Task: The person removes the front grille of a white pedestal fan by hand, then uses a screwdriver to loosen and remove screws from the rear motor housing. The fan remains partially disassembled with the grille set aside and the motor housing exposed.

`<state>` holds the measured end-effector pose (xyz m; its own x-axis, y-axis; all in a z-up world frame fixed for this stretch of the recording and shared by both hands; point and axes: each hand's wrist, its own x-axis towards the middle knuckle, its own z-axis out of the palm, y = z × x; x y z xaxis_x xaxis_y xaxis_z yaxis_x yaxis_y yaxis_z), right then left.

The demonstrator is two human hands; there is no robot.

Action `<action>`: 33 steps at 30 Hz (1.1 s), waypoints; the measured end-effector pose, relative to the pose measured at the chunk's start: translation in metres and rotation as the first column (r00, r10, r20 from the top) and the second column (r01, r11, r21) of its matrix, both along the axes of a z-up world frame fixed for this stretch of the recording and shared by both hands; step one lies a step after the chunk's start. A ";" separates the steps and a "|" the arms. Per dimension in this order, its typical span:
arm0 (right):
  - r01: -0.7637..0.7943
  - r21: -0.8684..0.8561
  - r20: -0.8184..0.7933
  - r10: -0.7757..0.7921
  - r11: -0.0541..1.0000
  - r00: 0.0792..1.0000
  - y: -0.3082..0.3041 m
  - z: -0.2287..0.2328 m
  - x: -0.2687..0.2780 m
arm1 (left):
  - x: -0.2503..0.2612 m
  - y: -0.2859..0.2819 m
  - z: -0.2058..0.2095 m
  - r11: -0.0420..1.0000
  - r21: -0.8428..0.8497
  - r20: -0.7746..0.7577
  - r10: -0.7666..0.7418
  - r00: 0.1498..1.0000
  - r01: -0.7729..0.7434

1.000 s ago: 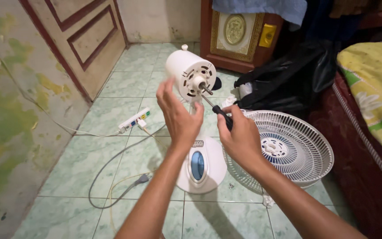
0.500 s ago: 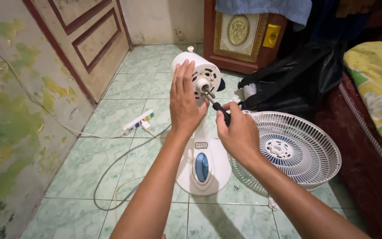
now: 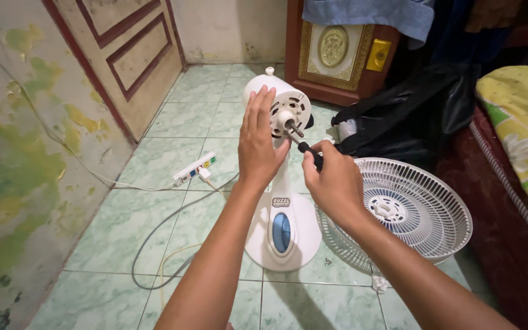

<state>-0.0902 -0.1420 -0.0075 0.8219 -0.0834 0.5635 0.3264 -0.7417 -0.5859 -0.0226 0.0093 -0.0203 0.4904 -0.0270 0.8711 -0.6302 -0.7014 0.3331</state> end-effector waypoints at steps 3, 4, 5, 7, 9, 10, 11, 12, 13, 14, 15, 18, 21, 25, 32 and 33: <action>0.000 0.029 -0.050 0.001 1.000 0.999 -0.001 0.003 -0.001 | 0.001 0.000 0.000 1.000 0.005 0.011 0.010 1.000 -0.010; -0.004 0.027 -0.042 0.005 1.000 0.999 0.000 0.003 -0.002 | 0.001 0.001 0.001 1.000 0.008 0.016 0.015 1.000 -0.016; -0.007 0.025 -0.035 0.008 1.000 0.999 0.000 0.004 -0.002 | 0.001 0.002 0.001 1.000 0.017 0.013 0.024 1.000 -0.024; 0.002 0.014 -0.050 -0.001 1.000 0.999 0.001 0.006 -0.002 | 0.002 0.004 0.002 0.999 0.036 0.007 0.038 0.999 -0.038; 0.028 -0.006 -0.095 -0.029 1.000 0.995 0.001 0.008 -0.001 | 0.003 0.005 0.003 0.995 0.075 -0.005 0.070 0.998 -0.069; 0.022 0.000 -0.072 -0.022 1.000 0.997 0.000 0.009 0.000 | 0.003 0.006 0.003 0.992 0.095 -0.010 0.085 0.996 -0.084; 0.015 0.007 -0.049 -0.015 1.000 0.999 -0.001 0.010 0.002 | 0.003 0.007 0.004 0.989 0.113 -0.002 0.093 0.996 -0.092; 0.008 0.014 -0.026 -0.007 1.000 1.000 -0.001 0.011 0.003 | 0.003 0.008 0.006 0.986 0.132 0.006 0.101 0.995 -0.101; 0.016 0.004 -0.050 -0.016 1.000 0.999 -0.002 0.011 0.004 | 0.003 0.009 0.007 0.983 0.150 0.015 0.108 0.994 -0.109; 0.026 -0.006 -0.074 -0.026 1.000 0.997 -0.003 0.011 0.006 | 0.003 0.010 0.008 0.981 0.162 -0.001 0.106 0.994 -0.105; 0.035 -0.017 -0.098 -0.036 0.999 0.994 -0.004 0.011 0.008 | 0.003 0.010 0.009 0.980 0.174 -0.016 0.104 0.994 -0.100; 0.045 -0.082 -0.133 -0.056 0.996 0.990 -0.008 0.006 0.016 | 0.005 0.018 0.015 0.967 0.240 0.020 0.088 0.996 -0.090; -0.024 0.058 -0.208 0.036 0.998 0.978 -0.012 0.002 0.031 | 0.009 0.028 0.021 0.958 0.288 0.015 0.009 1.000 -0.013; -0.043 0.142 -0.198 0.071 0.989 0.978 -0.015 -0.006 0.040 | 0.013 0.029 0.023 0.947 0.322 -0.043 0.008 0.999 0.006; 0.015 0.019 -0.092 -0.013 1.000 0.996 -0.007 -0.003 0.032 | 0.011 0.025 0.021 0.951 0.311 -0.038 0.022 0.999 -0.010; 0.016 -0.003 -0.068 -0.016 1.000 0.998 -0.006 -0.002 0.030 | 0.010 0.025 0.021 0.952 0.305 -0.039 0.029 0.999 -0.015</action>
